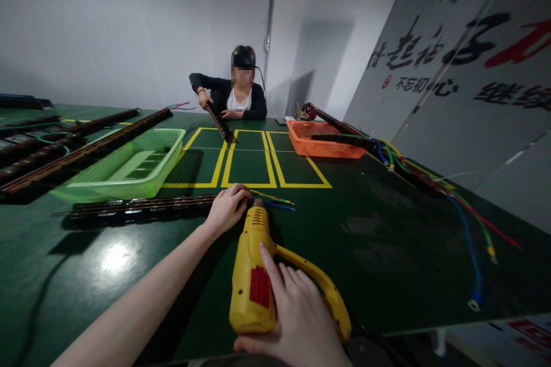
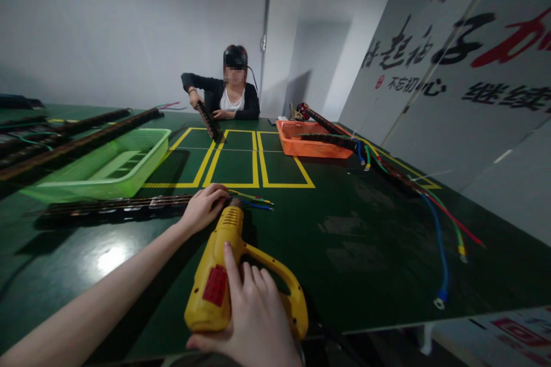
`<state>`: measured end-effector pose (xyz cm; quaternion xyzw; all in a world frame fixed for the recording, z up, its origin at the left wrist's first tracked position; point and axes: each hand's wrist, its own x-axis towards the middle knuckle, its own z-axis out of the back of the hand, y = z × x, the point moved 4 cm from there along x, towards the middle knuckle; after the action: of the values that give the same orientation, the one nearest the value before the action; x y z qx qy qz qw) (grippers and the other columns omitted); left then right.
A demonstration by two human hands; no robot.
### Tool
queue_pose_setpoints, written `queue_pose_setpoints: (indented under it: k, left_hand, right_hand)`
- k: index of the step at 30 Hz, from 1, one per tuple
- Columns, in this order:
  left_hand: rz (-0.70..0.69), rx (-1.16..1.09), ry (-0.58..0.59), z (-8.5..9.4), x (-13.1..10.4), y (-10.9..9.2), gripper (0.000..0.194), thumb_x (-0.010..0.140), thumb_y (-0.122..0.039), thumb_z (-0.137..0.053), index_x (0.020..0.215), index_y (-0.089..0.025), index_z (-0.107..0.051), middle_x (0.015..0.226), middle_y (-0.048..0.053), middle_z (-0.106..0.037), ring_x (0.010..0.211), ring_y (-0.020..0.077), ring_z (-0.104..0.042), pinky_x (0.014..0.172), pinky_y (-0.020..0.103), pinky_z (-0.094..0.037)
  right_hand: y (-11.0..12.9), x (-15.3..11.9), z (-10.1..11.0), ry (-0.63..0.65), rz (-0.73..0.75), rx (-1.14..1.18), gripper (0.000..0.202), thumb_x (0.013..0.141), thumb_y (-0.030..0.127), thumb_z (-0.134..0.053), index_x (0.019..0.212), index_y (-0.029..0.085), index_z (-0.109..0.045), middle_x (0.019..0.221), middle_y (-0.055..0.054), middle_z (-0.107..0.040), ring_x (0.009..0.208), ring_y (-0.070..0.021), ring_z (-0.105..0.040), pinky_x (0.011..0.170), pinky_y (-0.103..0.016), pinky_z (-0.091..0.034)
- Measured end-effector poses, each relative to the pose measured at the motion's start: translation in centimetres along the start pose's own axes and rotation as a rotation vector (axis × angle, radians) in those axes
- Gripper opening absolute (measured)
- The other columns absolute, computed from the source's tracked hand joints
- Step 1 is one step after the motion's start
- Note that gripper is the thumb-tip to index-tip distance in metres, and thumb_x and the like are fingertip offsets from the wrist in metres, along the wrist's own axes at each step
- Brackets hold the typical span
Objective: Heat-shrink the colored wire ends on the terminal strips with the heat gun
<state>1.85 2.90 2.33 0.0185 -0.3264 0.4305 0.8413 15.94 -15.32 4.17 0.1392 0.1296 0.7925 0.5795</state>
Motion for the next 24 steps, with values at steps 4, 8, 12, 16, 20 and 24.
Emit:
queue_pose_setpoints:
  k: [4,8,12,16,20,24]
  left_hand:
    - [0.016,0.021,-0.007,0.0,0.0,0.2,0.016,0.085,-0.022,-0.047,0.098,-0.024,-0.057,0.112,0.003,-0.056,0.102,0.0179,-0.055,0.086,0.033,-0.044]
    - [-0.008,0.022,0.006,0.0,-0.1,0.4,0.017,0.084,-0.023,-0.048,0.1,-0.024,-0.056,0.113,0.003,-0.055,0.106,0.0188,-0.053,0.087,0.034,-0.044]
    - [-0.024,0.014,0.019,0.0,-0.1,0.6,0.018,0.087,-0.023,-0.045,0.101,-0.024,-0.056,0.116,0.004,-0.054,0.107,0.0191,-0.053,0.088,0.035,-0.043]
    - [-0.036,-0.004,0.021,0.0,-0.1,0.7,0.018,0.088,-0.022,-0.045,0.101,-0.024,-0.056,0.117,0.003,-0.053,0.107,0.0184,-0.052,0.088,0.034,-0.043]
    - [-0.047,-0.012,0.026,0.1,-0.1,0.6,0.019,0.089,-0.022,-0.044,0.102,-0.025,-0.056,0.118,0.003,-0.053,0.108,0.0188,-0.052,0.088,0.034,-0.043]
    - [-0.043,-0.008,0.033,0.1,-0.1,0.7,0.021,0.089,-0.023,-0.042,0.103,-0.025,-0.057,0.118,0.004,-0.052,0.106,0.0201,-0.052,0.088,0.036,-0.043]
  right_hand:
    - [-0.3,0.2,-0.1,-0.015,-0.015,0.0,0.123,0.051,0.073,-0.066,0.146,0.023,-0.007,0.122,-0.012,-0.056,0.11,-0.0316,-0.052,0.096,-0.045,-0.039]
    - [-0.7,0.2,0.2,-0.018,-0.05,0.027,0.123,0.051,0.069,-0.07,0.146,0.027,-0.003,0.124,-0.009,-0.055,0.11,-0.0303,-0.052,0.095,-0.045,-0.039]
    - [-1.2,-0.1,0.6,0.018,-0.089,0.044,0.126,0.048,0.066,-0.073,0.145,0.03,-0.001,0.125,-0.007,-0.054,0.11,-0.0298,-0.052,0.096,-0.045,-0.038]
    - [-2.4,-1.1,1.1,0.058,-0.143,0.049,0.129,0.046,0.064,-0.074,0.145,0.03,0.0,0.129,-0.007,-0.051,0.112,-0.0299,-0.05,0.096,-0.044,-0.038]
    - [-4.0,-2.4,2.0,0.073,-0.213,0.044,0.126,0.048,0.064,-0.073,0.145,0.032,0.001,0.134,-0.007,-0.047,0.114,-0.0299,-0.05,0.095,-0.043,-0.039]
    - [-4.9,-3.3,2.7,0.063,-0.29,0.033,0.124,0.051,0.062,-0.072,0.145,0.031,0.002,0.133,-0.008,-0.048,0.112,-0.0294,-0.052,0.093,-0.043,-0.041]
